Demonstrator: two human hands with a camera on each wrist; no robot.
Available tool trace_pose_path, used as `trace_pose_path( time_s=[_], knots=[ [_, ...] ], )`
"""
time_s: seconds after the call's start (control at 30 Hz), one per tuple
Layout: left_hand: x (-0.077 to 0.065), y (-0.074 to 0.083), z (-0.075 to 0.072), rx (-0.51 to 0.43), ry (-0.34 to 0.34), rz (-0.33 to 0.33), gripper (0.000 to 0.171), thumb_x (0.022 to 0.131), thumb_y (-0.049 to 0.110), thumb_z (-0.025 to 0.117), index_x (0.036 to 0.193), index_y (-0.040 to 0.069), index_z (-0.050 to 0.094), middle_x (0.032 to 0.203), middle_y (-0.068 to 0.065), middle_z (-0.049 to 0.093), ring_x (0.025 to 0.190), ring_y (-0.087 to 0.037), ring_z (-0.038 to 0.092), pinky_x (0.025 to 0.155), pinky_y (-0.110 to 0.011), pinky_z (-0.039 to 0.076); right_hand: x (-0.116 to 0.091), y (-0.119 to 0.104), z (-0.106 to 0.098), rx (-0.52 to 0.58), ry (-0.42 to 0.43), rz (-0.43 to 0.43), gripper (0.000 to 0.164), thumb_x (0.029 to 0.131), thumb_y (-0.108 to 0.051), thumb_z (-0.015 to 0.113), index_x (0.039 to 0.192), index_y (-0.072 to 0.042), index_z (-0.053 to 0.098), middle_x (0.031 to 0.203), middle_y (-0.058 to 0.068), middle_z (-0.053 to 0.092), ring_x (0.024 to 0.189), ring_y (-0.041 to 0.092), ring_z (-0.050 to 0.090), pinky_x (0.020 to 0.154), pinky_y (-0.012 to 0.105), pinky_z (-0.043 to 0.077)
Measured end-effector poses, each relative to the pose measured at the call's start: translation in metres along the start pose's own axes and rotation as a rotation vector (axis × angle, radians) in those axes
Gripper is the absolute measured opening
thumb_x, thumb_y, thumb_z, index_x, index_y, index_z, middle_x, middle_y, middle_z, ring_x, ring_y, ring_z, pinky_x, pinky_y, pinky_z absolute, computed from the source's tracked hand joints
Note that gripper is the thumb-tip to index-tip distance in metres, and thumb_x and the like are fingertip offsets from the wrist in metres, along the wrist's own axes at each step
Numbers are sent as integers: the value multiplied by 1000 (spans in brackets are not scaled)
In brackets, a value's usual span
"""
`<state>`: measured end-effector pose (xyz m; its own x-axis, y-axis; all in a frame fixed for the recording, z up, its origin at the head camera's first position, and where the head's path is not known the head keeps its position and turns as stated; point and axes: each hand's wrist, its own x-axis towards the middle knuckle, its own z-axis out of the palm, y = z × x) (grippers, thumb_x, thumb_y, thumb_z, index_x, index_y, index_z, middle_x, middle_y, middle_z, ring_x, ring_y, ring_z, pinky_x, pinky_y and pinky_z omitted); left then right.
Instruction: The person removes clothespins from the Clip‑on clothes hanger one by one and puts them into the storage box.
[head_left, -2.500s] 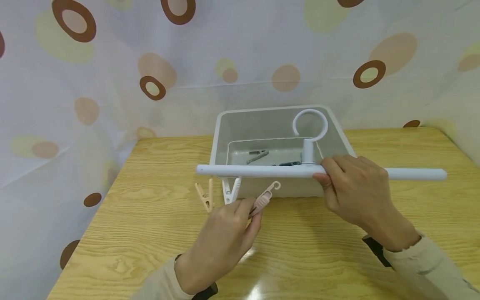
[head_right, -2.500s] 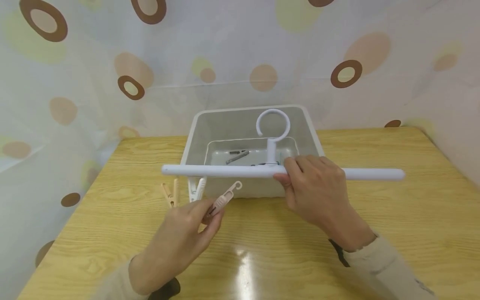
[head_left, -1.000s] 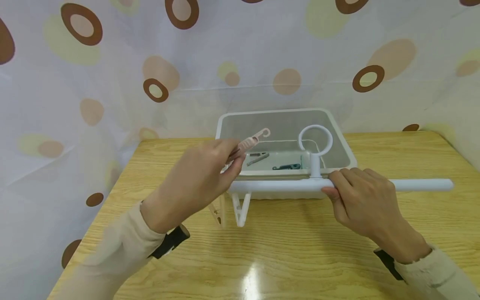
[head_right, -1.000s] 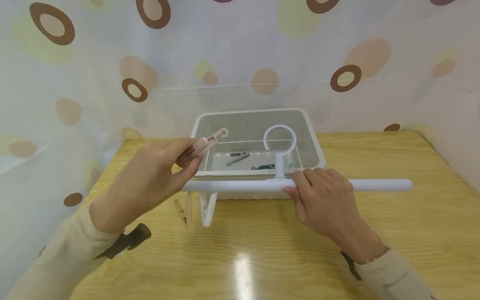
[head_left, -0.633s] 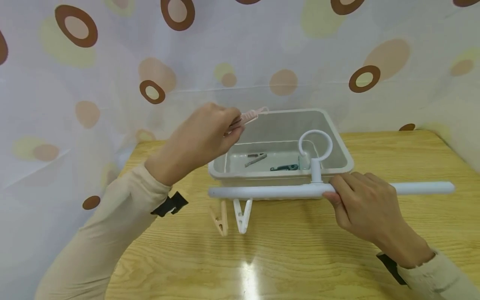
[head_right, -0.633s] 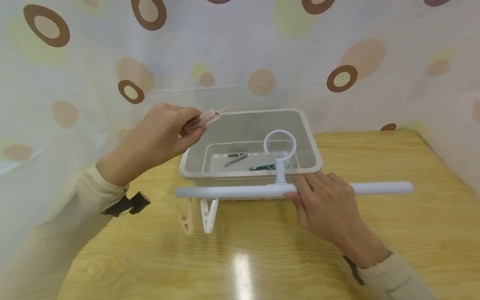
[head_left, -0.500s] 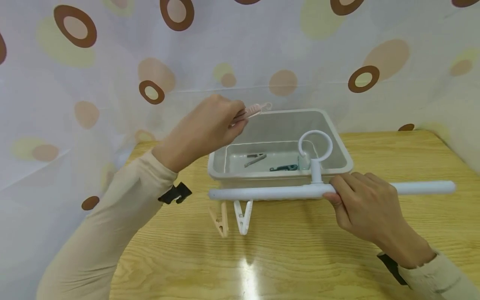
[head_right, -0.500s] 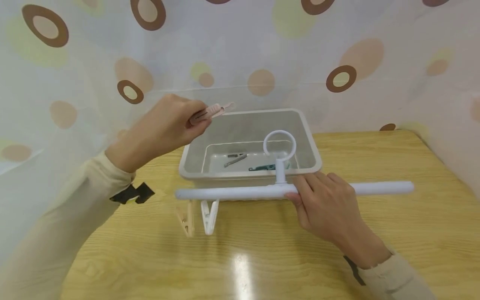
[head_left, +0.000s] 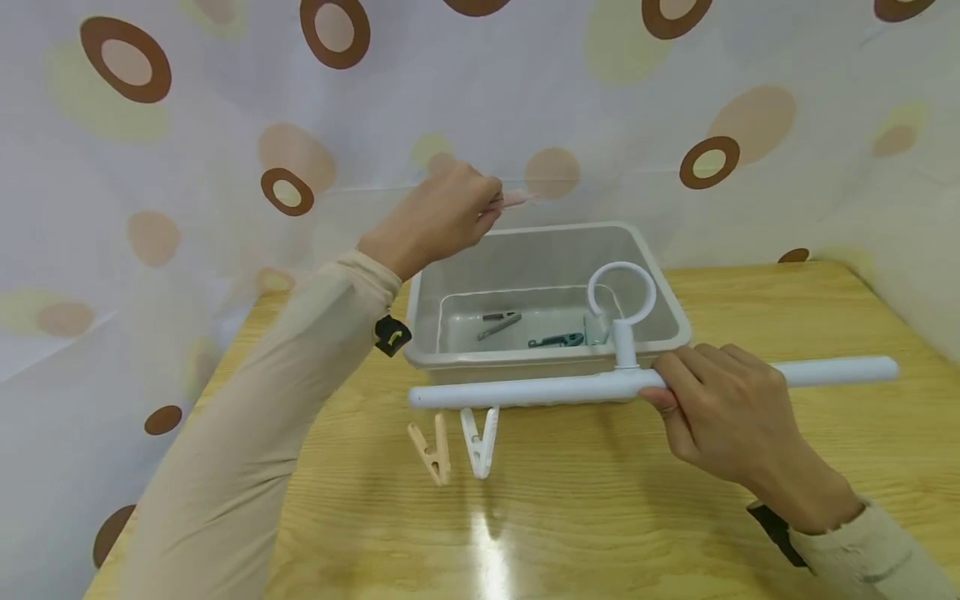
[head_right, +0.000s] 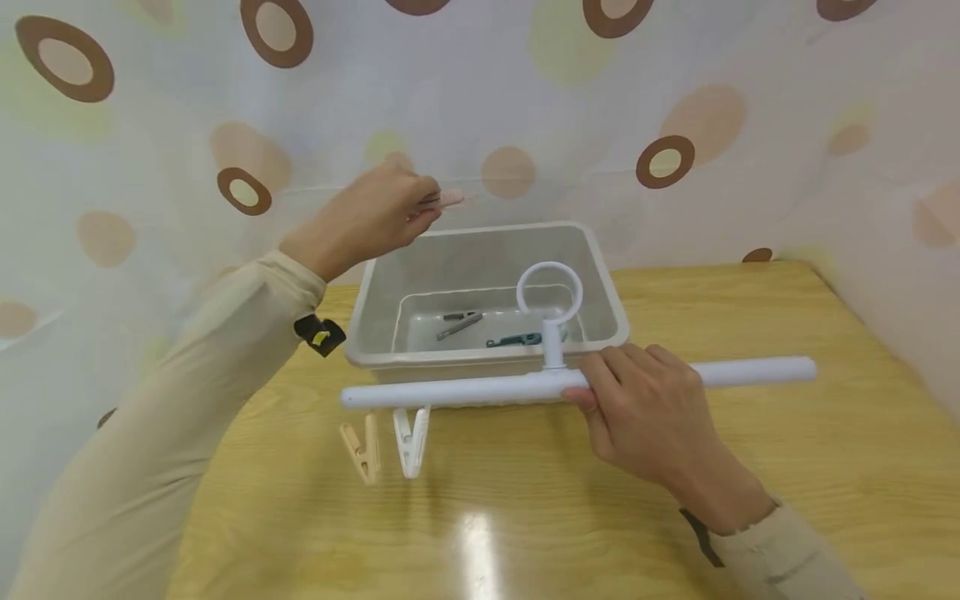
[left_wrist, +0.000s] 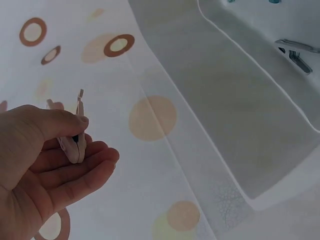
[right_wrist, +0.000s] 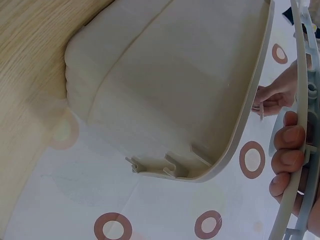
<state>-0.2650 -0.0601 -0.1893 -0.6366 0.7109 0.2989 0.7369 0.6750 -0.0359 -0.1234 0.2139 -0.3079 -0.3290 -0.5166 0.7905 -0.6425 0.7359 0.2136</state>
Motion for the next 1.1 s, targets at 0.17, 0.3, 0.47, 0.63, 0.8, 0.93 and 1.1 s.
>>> trace_pose_path(
  time_s=[0.17,0.3,0.47,0.63,0.8,0.93,1.1],
  knots=[
    [19,4,12,-27,-94,1,22,98,5,46,79,2,58,69,-4,44,66,-18,40,63,-29,36,1,-1,-3,3,0,-2,53,105,-42,29,70,-5,48,56,0,36,44,18,39,39,36,35],
    [31,9,22,26,-145,26,21,98,5,48,85,0,64,72,-7,52,68,-20,45,66,-32,42,4,-3,-4,4,7,-3,54,105,-42,28,69,-6,46,55,-2,33,43,16,35,38,32,29],
    [41,11,34,82,-196,4,20,98,8,50,97,-1,68,87,-12,64,77,-23,55,74,-36,49,7,-6,-6,8,12,-12,54,105,-42,27,68,-6,44,55,-3,30,44,14,31,39,28,24],
    [45,13,48,114,-241,-18,21,99,10,48,103,2,67,92,-12,63,80,-23,57,74,-37,51,8,-6,-7,11,3,-16,54,105,-41,26,68,-7,43,56,-3,30,44,14,31,39,28,24],
    [45,10,67,56,-259,-21,21,98,13,50,98,2,68,91,-12,65,80,-23,58,77,-38,51,5,-5,-5,13,-14,-12,54,105,-42,26,68,-7,43,56,-3,30,44,14,30,39,28,24],
    [39,4,88,1,-311,-23,19,96,10,53,94,0,68,91,-13,66,80,-22,57,79,-36,51,1,-4,-4,15,-29,-7,54,105,-43,26,68,-8,43,57,-3,30,45,14,30,40,28,25],
    [35,1,106,-27,-444,-71,22,98,19,55,92,1,67,91,-10,66,74,-18,54,76,-34,52,-3,-4,-4,18,-62,-6,53,104,-44,27,69,-9,43,57,-4,31,46,12,31,41,27,25]
  ],
)
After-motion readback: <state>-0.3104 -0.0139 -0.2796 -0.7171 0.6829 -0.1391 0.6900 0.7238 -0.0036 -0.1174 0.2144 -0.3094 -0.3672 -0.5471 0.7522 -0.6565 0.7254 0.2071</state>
